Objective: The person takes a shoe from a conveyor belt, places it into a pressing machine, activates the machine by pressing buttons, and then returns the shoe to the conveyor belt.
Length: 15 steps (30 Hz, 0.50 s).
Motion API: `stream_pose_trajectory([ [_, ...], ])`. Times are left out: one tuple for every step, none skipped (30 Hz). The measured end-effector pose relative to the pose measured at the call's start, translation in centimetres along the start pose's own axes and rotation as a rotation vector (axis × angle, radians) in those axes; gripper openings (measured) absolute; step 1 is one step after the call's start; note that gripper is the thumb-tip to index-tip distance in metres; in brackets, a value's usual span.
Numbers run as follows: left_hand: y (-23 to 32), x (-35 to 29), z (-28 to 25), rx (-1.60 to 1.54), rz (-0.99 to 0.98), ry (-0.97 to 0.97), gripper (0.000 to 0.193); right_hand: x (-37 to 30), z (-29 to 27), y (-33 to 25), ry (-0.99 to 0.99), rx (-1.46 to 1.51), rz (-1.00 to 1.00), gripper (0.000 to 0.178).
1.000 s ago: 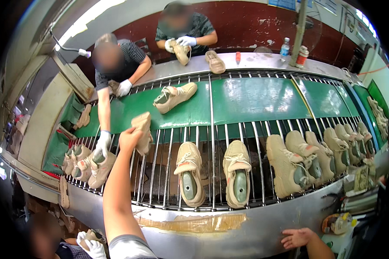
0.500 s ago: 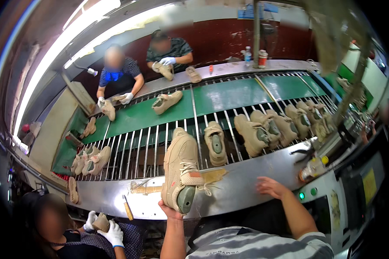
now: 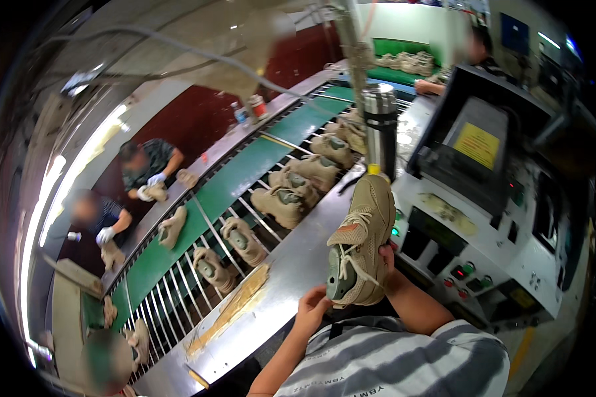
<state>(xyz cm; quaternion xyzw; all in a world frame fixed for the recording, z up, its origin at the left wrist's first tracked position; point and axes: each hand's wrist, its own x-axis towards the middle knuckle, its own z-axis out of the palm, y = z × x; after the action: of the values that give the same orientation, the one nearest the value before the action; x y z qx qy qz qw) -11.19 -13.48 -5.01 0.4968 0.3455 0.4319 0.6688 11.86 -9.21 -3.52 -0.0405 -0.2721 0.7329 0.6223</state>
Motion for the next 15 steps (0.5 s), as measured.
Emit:
stream_pose_trajectory([
  [1.4, 0.1, 1.8, -0.021, 0.170, 0.004, 0.030, -1.5, 0.2, -1.4, 0.070, -0.052, 0.007, 0.068],
  [3.0, 0.6, 3.4, 0.211, 0.307, -0.018, 0.034, -2.5, 0.6, -2.4, 0.089, -0.069, -0.007, 0.068],
  [4.5, 1.1, 4.8, 0.441, 0.450, -0.035, 0.040, -3.5, 1.1, -3.4, 0.107, -0.087, -0.020, 0.068],
  [6.1, 1.9, 6.2, 0.529, 0.510, -0.135, 0.041, -4.7, 0.3, -4.1, 0.120, -0.110, -0.021, 0.068],
  [7.8, 2.5, 7.5, 0.625, 0.569, -0.221, 0.043, -5.8, -0.2, -4.6, 0.127, -0.122, -0.011, 0.068],
  [8.8, 3.0, 8.5, 0.725, 0.634, -0.298, 0.045, -6.7, -0.4, -5.1, 0.161, -0.159, 0.036, 0.068],
  [9.3, 3.5, 9.2, 0.733, 0.620, -0.291, 0.048, -7.3, -0.4, -5.3, 0.185, -0.120, 0.068, 0.068],
  [9.6, 3.9, 9.8, 0.742, 0.606, -0.283, 0.050, -7.7, -0.5, -5.5, 0.209, -0.080, 0.101, 0.068],
  [9.9, 4.3, 10.4, 0.750, 0.592, -0.273, 0.052, -8.2, -0.6, -5.7, 0.231, -0.041, 0.136, 0.068],
  [10.0, 4.7, 11.3, 0.869, 0.618, -0.242, 0.045, -8.4, -0.7, -5.9, 0.251, -0.048, 0.151, 0.068],
  [9.9, 4.9, 11.6, 0.916, 0.611, -0.236, 0.043, -8.6, -0.8, -6.1, 0.270, -0.055, 0.168, 0.068],
  [9.7, 5.1, 11.8, 0.963, 0.604, -0.228, 0.041, -8.8, -0.9, -6.3, 0.289, -0.062, 0.186, 0.068],
  [9.4, 5.3, 11.9, 1.010, 0.596, -0.221, 0.039, -9.0, -1.0, -6.4, 0.307, -0.068, 0.204, 0.068],
  [9.2, 5.5, 12.0, 1.017, 0.613, -0.212, 0.036, -9.1, -1.1, -6.5, 0.287, -0.058, 0.218, 0.068],
  [8.9, 5.5, 12.1, 1.024, 0.629, -0.201, 0.033, -9.2, -1.3, -6.6, 0.267, -0.049, 0.231, 0.068],
])
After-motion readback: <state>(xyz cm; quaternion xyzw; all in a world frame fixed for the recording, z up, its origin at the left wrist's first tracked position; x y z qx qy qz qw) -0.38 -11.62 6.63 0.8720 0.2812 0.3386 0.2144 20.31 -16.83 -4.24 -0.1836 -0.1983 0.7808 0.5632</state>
